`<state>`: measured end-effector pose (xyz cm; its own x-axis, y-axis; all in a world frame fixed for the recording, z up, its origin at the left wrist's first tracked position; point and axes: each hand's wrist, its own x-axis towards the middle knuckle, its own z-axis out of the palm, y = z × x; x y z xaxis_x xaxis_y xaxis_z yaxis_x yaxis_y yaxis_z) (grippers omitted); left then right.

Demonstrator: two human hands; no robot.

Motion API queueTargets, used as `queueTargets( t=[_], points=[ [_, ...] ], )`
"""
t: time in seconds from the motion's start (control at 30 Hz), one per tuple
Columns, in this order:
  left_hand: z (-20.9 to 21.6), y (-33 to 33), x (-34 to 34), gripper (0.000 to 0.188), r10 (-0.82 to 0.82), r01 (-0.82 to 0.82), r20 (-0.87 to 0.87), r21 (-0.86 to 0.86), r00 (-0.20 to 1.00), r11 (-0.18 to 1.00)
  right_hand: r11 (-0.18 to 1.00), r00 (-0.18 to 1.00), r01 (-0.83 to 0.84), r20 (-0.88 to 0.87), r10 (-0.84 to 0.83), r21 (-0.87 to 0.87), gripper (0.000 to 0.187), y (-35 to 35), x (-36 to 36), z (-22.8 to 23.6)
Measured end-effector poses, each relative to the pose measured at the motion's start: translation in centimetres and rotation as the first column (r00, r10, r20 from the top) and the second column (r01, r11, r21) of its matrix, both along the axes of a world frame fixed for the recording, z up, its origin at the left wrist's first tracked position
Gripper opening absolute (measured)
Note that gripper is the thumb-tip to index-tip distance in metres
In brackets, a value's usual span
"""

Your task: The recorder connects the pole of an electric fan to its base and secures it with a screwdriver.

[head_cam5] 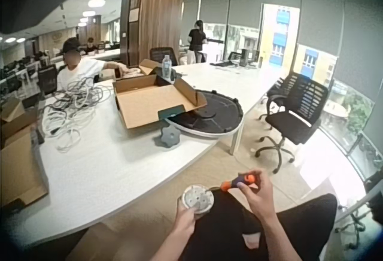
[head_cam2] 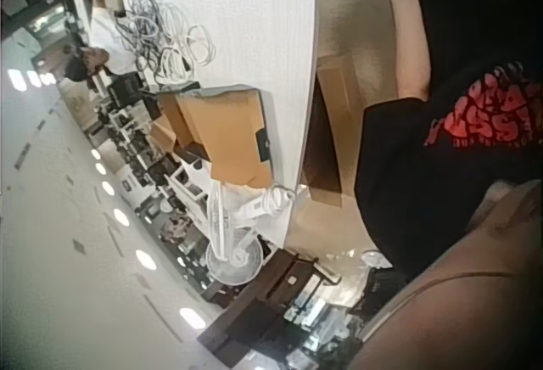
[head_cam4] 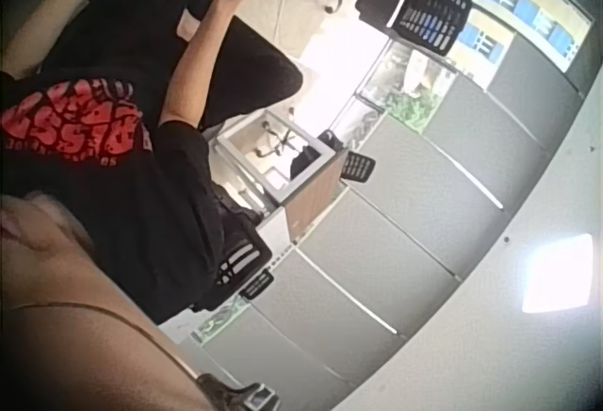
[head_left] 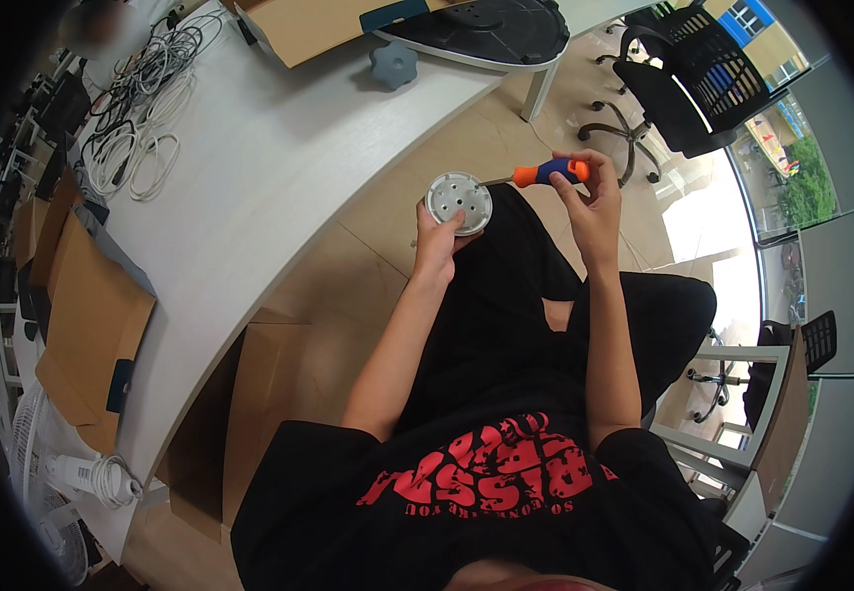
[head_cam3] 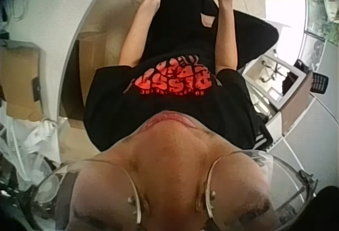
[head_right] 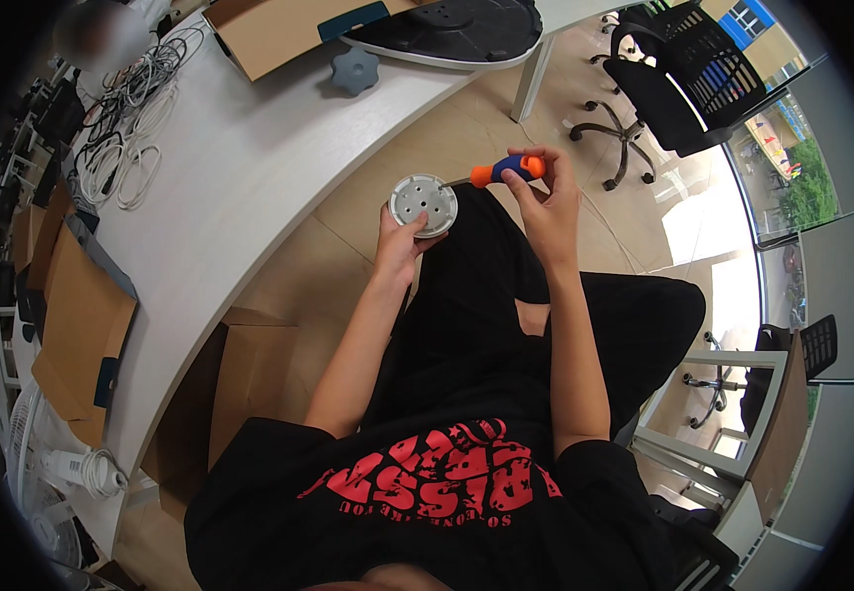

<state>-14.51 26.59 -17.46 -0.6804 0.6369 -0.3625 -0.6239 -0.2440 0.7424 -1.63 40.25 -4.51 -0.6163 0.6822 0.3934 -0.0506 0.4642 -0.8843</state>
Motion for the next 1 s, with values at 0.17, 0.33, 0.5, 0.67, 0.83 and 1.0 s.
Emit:
queueTargets(
  t=[0.17, 0.33, 0.5, 0.67, 0.83, 1.0],
  points=[
    [-0.32, 0.09, -0.08, 0.051, 0.002, -0.002, 0.009, 0.016, 1.000, 1.000, 1.000, 1.000, -0.005, 0.003, 0.005, -0.010, 0.033, -0.06, -0.11, -0.15],
    [-0.50, 0.17, -0.06, 0.049, 0.006, -0.006, 0.020, 0.021, 1.000, 1.000, 0.999, 1.000, -0.023, -0.015, 0.023, -0.037, 0.032, -0.06, -0.09, -0.24],
    [-0.52, 0.18, -0.05, 0.050, 0.010, -0.010, 0.016, 0.018, 1.000, 1.000, 1.000, 1.000, -0.010, 0.009, 0.010, 0.004, 0.033, 0.25, -0.19, -0.71],
    [-0.49, 0.16, -0.08, 0.050, 0.008, -0.008, 0.017, 0.027, 1.000, 1.000, 1.000, 1.000, -0.007, 0.003, 0.007, -0.005, 0.033, 0.35, -0.20, -0.88],
    [-0.52, 0.15, -0.08, 0.051, 0.005, -0.005, 0.016, 0.025, 1.000, 1.000, 1.000, 1.000, 0.005, 0.020, -0.005, 0.026, 0.033, 0.20, -0.17, -0.55],
    [-0.52, 0.18, -0.11, 0.049, 0.008, -0.008, 0.008, 0.016, 1.000, 1.000, 0.999, 0.999, 0.012, 0.035, -0.013, 0.038, 0.032, -0.07, -0.33, -0.34]
  ],
)
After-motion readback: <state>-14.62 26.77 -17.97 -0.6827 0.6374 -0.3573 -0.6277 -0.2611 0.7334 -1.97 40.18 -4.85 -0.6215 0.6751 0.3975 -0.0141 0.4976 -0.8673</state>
